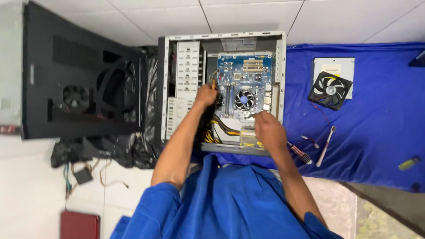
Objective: Repairing a computer by removing the power supply and disconnecting internal cables.
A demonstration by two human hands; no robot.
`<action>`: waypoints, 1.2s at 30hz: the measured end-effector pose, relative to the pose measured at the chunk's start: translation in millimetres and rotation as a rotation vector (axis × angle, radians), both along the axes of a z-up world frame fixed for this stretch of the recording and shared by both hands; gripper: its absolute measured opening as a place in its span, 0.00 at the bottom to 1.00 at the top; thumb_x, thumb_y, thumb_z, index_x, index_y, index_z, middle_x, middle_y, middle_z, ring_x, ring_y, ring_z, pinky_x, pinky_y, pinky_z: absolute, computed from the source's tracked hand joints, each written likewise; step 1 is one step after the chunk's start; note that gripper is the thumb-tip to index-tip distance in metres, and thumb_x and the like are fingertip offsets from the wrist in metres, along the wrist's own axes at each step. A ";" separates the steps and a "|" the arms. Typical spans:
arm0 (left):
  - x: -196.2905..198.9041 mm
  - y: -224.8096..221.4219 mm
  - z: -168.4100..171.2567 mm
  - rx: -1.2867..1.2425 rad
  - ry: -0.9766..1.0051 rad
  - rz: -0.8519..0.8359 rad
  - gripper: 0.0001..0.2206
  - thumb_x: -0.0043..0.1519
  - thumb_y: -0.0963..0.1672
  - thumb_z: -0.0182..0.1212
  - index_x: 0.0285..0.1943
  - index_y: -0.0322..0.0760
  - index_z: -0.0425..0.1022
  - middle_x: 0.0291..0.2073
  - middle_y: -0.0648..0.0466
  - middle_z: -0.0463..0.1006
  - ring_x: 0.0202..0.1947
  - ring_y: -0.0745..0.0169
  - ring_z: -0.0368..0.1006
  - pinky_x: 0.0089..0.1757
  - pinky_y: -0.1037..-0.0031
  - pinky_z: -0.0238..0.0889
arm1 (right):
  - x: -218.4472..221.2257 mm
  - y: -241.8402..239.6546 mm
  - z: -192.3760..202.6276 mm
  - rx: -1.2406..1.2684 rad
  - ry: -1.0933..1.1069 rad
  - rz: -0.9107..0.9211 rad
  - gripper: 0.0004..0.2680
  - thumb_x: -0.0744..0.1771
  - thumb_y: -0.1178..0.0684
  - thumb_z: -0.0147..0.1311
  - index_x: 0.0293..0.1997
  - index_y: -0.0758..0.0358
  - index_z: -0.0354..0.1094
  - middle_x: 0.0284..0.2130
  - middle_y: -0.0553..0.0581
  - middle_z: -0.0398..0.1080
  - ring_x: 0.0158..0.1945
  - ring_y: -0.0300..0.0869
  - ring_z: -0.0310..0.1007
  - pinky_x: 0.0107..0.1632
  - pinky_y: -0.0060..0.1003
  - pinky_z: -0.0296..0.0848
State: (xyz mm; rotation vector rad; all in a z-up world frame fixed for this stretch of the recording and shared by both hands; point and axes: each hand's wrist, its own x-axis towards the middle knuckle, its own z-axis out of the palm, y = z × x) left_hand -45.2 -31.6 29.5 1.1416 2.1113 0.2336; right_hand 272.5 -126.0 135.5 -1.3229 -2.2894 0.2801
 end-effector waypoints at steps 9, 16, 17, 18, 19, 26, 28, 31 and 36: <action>38.3 -18.2 81.7 0.018 0.071 0.188 0.22 0.62 0.58 0.52 0.49 0.45 0.82 0.44 0.40 0.82 0.55 0.34 0.75 0.53 0.51 0.69 | -3.1 6.7 10.8 0.001 0.056 0.130 0.04 0.67 0.54 0.52 0.41 0.50 0.74 0.32 0.49 0.69 0.38 0.43 0.76 0.43 0.34 0.75; 24.4 -44.4 18.0 0.141 0.080 0.251 0.17 0.65 0.50 0.54 0.45 0.31 0.79 0.41 0.35 0.79 0.50 0.29 0.76 0.50 0.46 0.71 | -6.1 5.4 13.6 0.058 -0.022 0.065 0.04 0.67 0.51 0.53 0.43 0.45 0.74 0.32 0.47 0.68 0.39 0.40 0.75 0.44 0.31 0.74; 24.4 -50.0 23.1 0.120 0.020 0.252 0.16 0.65 0.49 0.53 0.47 0.30 0.78 0.41 0.35 0.80 0.51 0.30 0.76 0.50 0.45 0.71 | -7.1 5.1 18.0 0.058 -0.035 0.051 0.04 0.68 0.50 0.52 0.44 0.45 0.73 0.32 0.46 0.68 0.40 0.39 0.75 0.44 0.30 0.74; 27.5 -51.9 35.5 0.118 0.021 0.254 0.16 0.65 0.49 0.53 0.47 0.30 0.78 0.41 0.35 0.80 0.51 0.30 0.76 0.50 0.45 0.71 | -8.0 6.4 17.5 0.056 -0.034 0.053 0.04 0.68 0.50 0.52 0.44 0.45 0.73 0.32 0.46 0.68 0.40 0.39 0.75 0.44 0.30 0.74; 31.9 -54.8 47.0 0.128 -0.028 0.280 0.12 0.66 0.47 0.54 0.50 0.35 0.71 0.43 0.37 0.80 0.52 0.33 0.76 0.51 0.47 0.70 | -7.7 6.7 17.2 0.054 -0.052 0.049 0.05 0.68 0.50 0.52 0.44 0.45 0.73 0.32 0.46 0.68 0.40 0.39 0.75 0.44 0.29 0.74; 34.4 -61.3 64.8 0.108 -0.081 0.229 0.13 0.71 0.50 0.49 0.60 0.47 0.72 0.50 0.44 0.81 0.54 0.41 0.76 0.52 0.52 0.71 | -11.4 10.5 27.4 0.090 -0.134 0.065 0.04 0.68 0.51 0.52 0.44 0.47 0.73 0.32 0.48 0.68 0.39 0.39 0.75 0.42 0.28 0.74; 33.6 -61.2 54.0 0.118 -0.065 0.225 0.13 0.72 0.50 0.48 0.59 0.48 0.74 0.50 0.44 0.81 0.54 0.42 0.77 0.51 0.52 0.72 | -12.8 9.1 34.6 0.086 -0.159 0.057 0.04 0.68 0.51 0.51 0.43 0.47 0.74 0.31 0.48 0.68 0.38 0.39 0.75 0.41 0.28 0.74; 33.1 -48.3 49.3 0.044 -0.001 0.199 0.15 0.71 0.52 0.47 0.57 0.48 0.76 0.48 0.45 0.82 0.52 0.42 0.78 0.50 0.53 0.74 | -15.8 10.8 40.1 0.067 -0.180 0.034 0.05 0.68 0.51 0.51 0.43 0.46 0.74 0.30 0.48 0.68 0.37 0.40 0.75 0.41 0.29 0.74; 31.8 -35.2 46.7 -0.147 0.056 0.232 0.16 0.70 0.52 0.47 0.54 0.49 0.80 0.43 0.46 0.84 0.49 0.44 0.80 0.46 0.53 0.77 | -16.2 8.8 39.8 0.035 -0.176 0.022 0.05 0.68 0.52 0.52 0.43 0.46 0.75 0.30 0.48 0.70 0.37 0.41 0.75 0.40 0.32 0.75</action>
